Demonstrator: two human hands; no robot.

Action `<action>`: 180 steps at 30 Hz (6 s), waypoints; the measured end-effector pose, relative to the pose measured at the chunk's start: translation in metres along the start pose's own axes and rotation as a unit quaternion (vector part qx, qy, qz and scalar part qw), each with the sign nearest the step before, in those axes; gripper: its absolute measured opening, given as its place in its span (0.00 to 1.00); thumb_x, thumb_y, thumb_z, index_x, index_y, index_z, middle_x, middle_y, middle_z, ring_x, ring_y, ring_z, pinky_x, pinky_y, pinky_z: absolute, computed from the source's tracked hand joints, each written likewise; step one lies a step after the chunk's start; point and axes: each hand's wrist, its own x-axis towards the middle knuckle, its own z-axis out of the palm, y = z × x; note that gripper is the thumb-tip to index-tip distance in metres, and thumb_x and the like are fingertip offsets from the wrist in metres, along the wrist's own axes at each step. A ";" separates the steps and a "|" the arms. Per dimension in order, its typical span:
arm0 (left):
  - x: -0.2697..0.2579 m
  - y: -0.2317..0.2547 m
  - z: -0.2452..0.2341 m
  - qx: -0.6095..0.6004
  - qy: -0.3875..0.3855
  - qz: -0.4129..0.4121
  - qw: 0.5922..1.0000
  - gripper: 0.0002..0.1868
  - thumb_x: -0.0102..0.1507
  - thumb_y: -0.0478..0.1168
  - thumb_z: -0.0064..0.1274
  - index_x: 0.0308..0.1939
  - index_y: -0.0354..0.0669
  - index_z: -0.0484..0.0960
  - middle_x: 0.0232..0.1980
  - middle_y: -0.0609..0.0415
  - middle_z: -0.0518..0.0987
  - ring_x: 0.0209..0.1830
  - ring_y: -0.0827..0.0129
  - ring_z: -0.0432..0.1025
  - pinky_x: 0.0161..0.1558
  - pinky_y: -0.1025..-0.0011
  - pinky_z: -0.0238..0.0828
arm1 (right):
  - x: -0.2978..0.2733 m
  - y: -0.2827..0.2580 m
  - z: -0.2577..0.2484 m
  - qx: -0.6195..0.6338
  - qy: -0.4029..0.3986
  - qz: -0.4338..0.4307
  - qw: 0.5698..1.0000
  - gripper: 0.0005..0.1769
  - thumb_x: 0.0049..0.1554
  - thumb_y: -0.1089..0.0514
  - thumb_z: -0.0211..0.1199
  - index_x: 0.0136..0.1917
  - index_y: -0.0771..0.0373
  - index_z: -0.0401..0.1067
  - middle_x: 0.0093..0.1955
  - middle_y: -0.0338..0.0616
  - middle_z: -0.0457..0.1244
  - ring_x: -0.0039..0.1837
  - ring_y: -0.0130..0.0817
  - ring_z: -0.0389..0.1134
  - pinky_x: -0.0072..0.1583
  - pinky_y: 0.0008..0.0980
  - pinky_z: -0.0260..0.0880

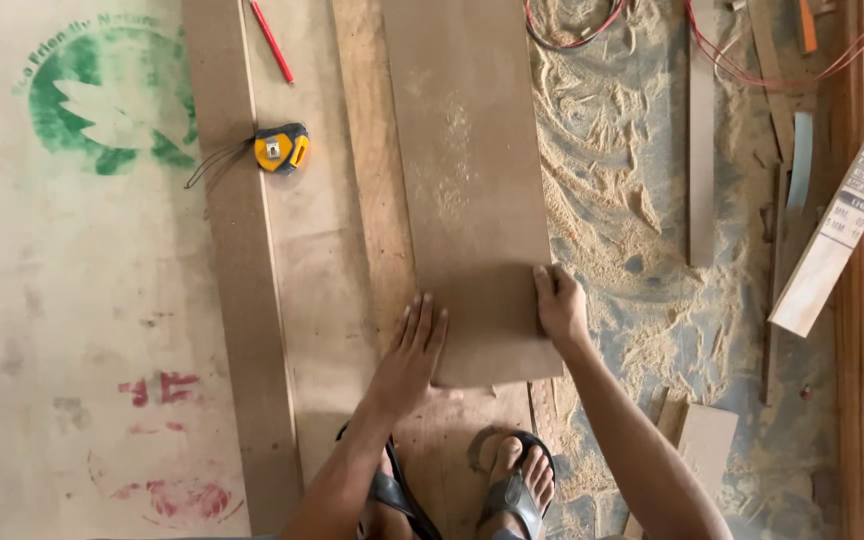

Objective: The person measures and marks wood pieces using a tape measure and a pencil, then cuts one of the pieces with a circular saw while working on the workshop floor.

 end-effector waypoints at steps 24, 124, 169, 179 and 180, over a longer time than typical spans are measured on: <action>0.031 -0.029 0.011 -0.030 0.078 -0.048 0.995 0.80 0.43 0.76 0.67 0.82 0.39 0.38 0.85 0.37 0.36 0.85 0.47 0.31 0.82 0.52 0.29 | 0.005 0.029 -0.041 0.236 -0.099 -0.055 0.965 0.19 0.65 0.55 0.58 0.66 0.66 0.70 0.49 0.45 0.71 0.45 0.28 0.73 0.45 0.29 0.80; 0.119 0.035 -0.024 -0.510 0.410 -0.274 0.705 0.27 0.74 0.56 0.44 0.24 0.46 0.63 0.23 0.66 0.57 0.22 0.81 0.49 0.23 0.72 0.49 | -0.191 -0.017 -0.073 -0.090 -0.155 0.053 0.982 0.36 0.54 0.42 0.65 0.67 0.67 0.66 0.43 0.58 0.73 0.40 0.43 0.80 0.43 0.37 0.81; 0.136 0.019 -0.008 -0.538 0.288 -0.203 0.766 0.32 0.74 0.48 0.45 0.80 0.44 0.59 0.83 0.46 0.59 0.84 0.54 0.54 0.81 0.55 0.50 | -0.099 -0.017 0.012 0.428 -0.109 0.066 0.895 0.21 0.66 0.55 0.57 0.65 0.74 0.69 0.51 0.53 0.71 0.51 0.36 0.76 0.55 0.36 0.80; 0.096 0.003 0.000 -0.027 0.217 -0.038 0.975 0.53 0.66 0.69 0.54 0.82 0.41 0.50 0.83 0.32 0.52 0.85 0.42 0.46 0.82 0.38 0.40 | -0.109 0.014 -0.003 0.183 0.013 -0.003 0.983 0.10 0.66 0.59 0.61 0.53 0.70 0.75 0.38 0.39 0.69 0.38 0.19 0.66 0.39 0.20 0.68; 0.092 0.006 0.006 -0.015 0.204 -0.015 0.979 0.58 0.63 0.72 0.56 0.82 0.40 0.49 0.82 0.30 0.51 0.84 0.40 0.45 0.81 0.38 0.39 | -0.105 0.013 -0.001 0.207 0.001 0.005 0.978 0.10 0.65 0.59 0.62 0.54 0.70 0.74 0.40 0.39 0.69 0.39 0.19 0.68 0.40 0.20 0.69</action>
